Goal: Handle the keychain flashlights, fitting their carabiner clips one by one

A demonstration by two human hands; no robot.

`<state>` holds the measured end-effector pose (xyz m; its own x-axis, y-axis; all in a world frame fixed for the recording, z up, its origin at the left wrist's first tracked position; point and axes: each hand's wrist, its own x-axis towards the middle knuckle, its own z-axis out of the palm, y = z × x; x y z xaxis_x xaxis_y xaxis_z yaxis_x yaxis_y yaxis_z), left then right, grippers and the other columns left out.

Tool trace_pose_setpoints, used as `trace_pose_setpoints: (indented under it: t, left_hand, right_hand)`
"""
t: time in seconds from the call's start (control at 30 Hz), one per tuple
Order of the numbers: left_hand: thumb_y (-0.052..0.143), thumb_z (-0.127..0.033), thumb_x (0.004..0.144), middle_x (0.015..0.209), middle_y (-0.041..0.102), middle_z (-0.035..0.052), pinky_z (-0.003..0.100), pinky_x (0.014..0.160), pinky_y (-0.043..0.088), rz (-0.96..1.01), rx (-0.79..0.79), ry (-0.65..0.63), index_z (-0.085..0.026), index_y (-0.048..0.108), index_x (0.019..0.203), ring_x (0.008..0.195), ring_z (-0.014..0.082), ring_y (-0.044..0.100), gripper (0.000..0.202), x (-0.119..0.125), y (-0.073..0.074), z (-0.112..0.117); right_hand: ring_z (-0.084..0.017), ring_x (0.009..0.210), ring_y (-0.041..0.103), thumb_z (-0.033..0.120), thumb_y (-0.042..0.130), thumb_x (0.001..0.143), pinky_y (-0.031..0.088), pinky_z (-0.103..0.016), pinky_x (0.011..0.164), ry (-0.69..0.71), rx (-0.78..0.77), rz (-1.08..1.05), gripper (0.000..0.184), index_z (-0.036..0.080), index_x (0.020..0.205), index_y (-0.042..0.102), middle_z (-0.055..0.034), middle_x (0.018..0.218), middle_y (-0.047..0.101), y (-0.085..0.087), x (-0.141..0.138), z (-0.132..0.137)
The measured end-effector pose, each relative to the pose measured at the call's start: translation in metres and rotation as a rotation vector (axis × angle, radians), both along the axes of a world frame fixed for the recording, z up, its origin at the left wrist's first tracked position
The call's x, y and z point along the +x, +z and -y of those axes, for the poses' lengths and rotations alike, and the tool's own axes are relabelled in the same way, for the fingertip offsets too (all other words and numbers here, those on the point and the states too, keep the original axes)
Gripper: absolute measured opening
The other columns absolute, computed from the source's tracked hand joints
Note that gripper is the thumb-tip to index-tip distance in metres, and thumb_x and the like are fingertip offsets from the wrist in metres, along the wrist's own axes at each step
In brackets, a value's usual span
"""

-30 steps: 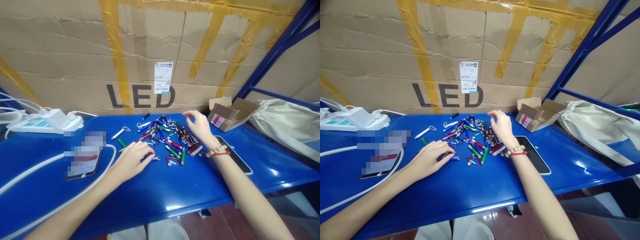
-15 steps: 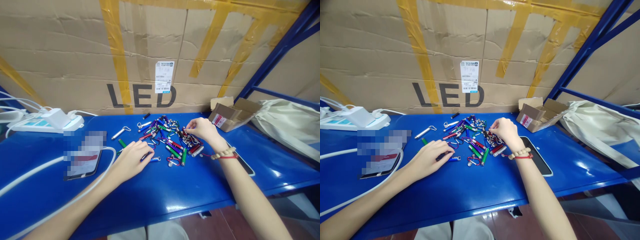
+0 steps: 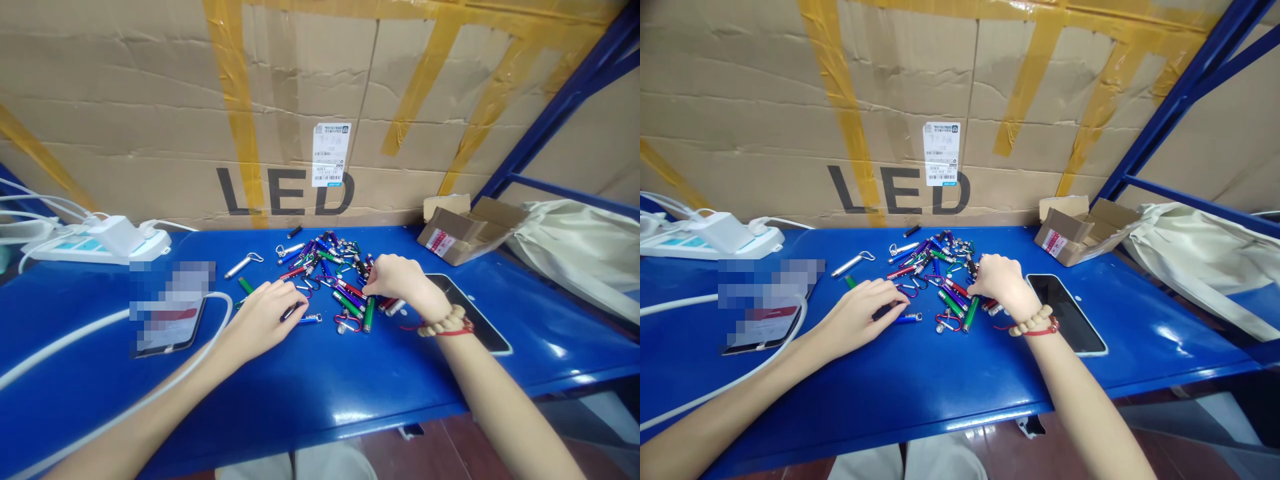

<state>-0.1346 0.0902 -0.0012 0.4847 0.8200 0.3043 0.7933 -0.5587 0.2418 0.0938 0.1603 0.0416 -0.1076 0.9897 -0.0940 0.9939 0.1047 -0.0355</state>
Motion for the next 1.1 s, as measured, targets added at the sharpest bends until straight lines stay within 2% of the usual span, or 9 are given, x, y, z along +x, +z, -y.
trace_pose_setpoints:
  t: [0.1,0.17,0.33,0.43,0.53,0.63,0.87,0.97,1.1]
  left_hand:
    - [0.043,-0.028,0.09,0.087,0.065,0.0019,0.029,0.074,0.037,0.059,-0.002,0.03,-0.02,0.064,0.089,0.083,0.0162,0.057,0.022,0.0,0.0,0.0]
    - [0.044,-0.029,0.09,0.084,0.065,0.001,0.028,0.073,0.036,0.106,-0.013,0.062,-0.021,0.065,0.088,0.081,0.0155,0.056,0.022,0.001,0.001,0.0]
    - [0.046,-0.034,0.088,0.076,0.062,-0.0012,0.026,0.064,0.037,0.31,-0.129,0.148,-0.022,0.066,0.089,0.06,0.0108,0.048,0.023,0.003,0.003,-0.001]
    - [0.046,-0.037,0.087,0.072,0.06,-0.0026,0.024,0.057,0.036,0.416,-0.219,0.175,-0.021,0.064,0.095,0.055,0.0099,0.045,0.025,0.004,0.006,0.0]
    - [0.045,-0.04,0.087,0.072,0.06,-0.0028,0.023,0.056,0.036,0.415,-0.245,0.149,-0.02,0.062,0.091,0.057,0.01,0.047,0.027,0.004,0.008,0.002]
    - [0.044,-0.042,0.087,0.069,0.059,-0.002,0.023,0.057,0.036,0.391,-0.215,0.095,-0.017,0.058,0.073,0.061,0.0104,0.048,0.031,0.003,0.008,0.003]
    - [0.043,-0.036,0.089,0.061,0.049,-0.0025,0.023,0.058,0.033,0.39,-0.116,0.077,-0.017,0.051,0.062,0.061,0.0104,0.044,0.034,0.003,0.007,0.002]
    - [0.041,-0.032,0.091,0.057,0.044,-0.0031,0.023,0.057,0.033,0.441,-0.102,0.077,-0.016,0.045,0.056,0.058,0.0098,0.042,0.038,0.004,0.008,0.002]
    - [0.039,-0.032,0.091,0.059,0.045,-0.0018,0.024,0.056,0.032,0.479,-0.094,0.126,-0.016,0.046,0.055,0.059,0.0101,0.043,0.04,0.004,0.009,0.002]
  right_hand:
    - [-0.022,0.063,0.065,0.032,0.068,0.06,0.041,-0.027,0.052,0.02,0.019,-0.075,0.012,0.021,0.06,0.069,-0.0055,0.066,0.069,-0.001,0.006,-0.003]
    - [-0.02,0.061,0.065,0.03,0.064,0.062,0.042,-0.025,0.051,0.081,-0.009,-0.229,0.01,0.021,0.059,0.069,-0.0033,0.062,0.068,-0.001,0.014,-0.005]
    - [-0.011,0.044,0.058,0.02,0.062,0.062,0.044,-0.021,0.043,0.259,-0.246,-0.751,0.009,0.016,0.069,0.066,-0.0015,0.058,0.068,0.001,0.014,-0.004]
    - [-0.009,0.041,0.053,0.019,0.064,0.061,0.043,-0.019,0.042,0.391,-0.339,-0.896,0.013,0.014,0.073,0.066,0.0,0.054,0.066,-0.002,-0.004,0.007]
    - [-0.009,0.045,0.056,0.02,0.066,0.062,0.043,-0.018,0.045,0.464,-0.388,-0.938,0.014,0.013,0.074,0.067,-0.0002,0.055,0.066,-0.008,-0.024,0.021]
    - [-0.007,0.041,0.051,0.021,0.066,0.065,0.04,-0.016,0.042,0.499,-0.405,-0.938,0.014,0.013,0.075,0.069,0.0011,0.052,0.064,-0.012,-0.035,0.03]
    - [-0.004,0.037,0.043,0.031,0.068,0.068,0.033,-0.016,0.038,0.455,-0.293,-1.04,0.018,0.012,0.069,0.066,0.0044,0.044,0.054,-0.012,-0.04,0.029]
    - [-0.005,0.042,0.047,0.033,0.068,0.069,0.036,-0.017,0.041,0.491,-0.226,-1.016,0.02,0.012,0.069,0.066,0.0013,0.051,0.059,-0.015,-0.04,0.027]
    - [-0.008,0.051,0.054,0.035,0.066,0.073,0.041,-0.018,0.046,0.595,-0.085,-0.984,0.026,0.015,0.089,0.07,-0.0019,0.07,0.067,-0.019,-0.042,0.029]
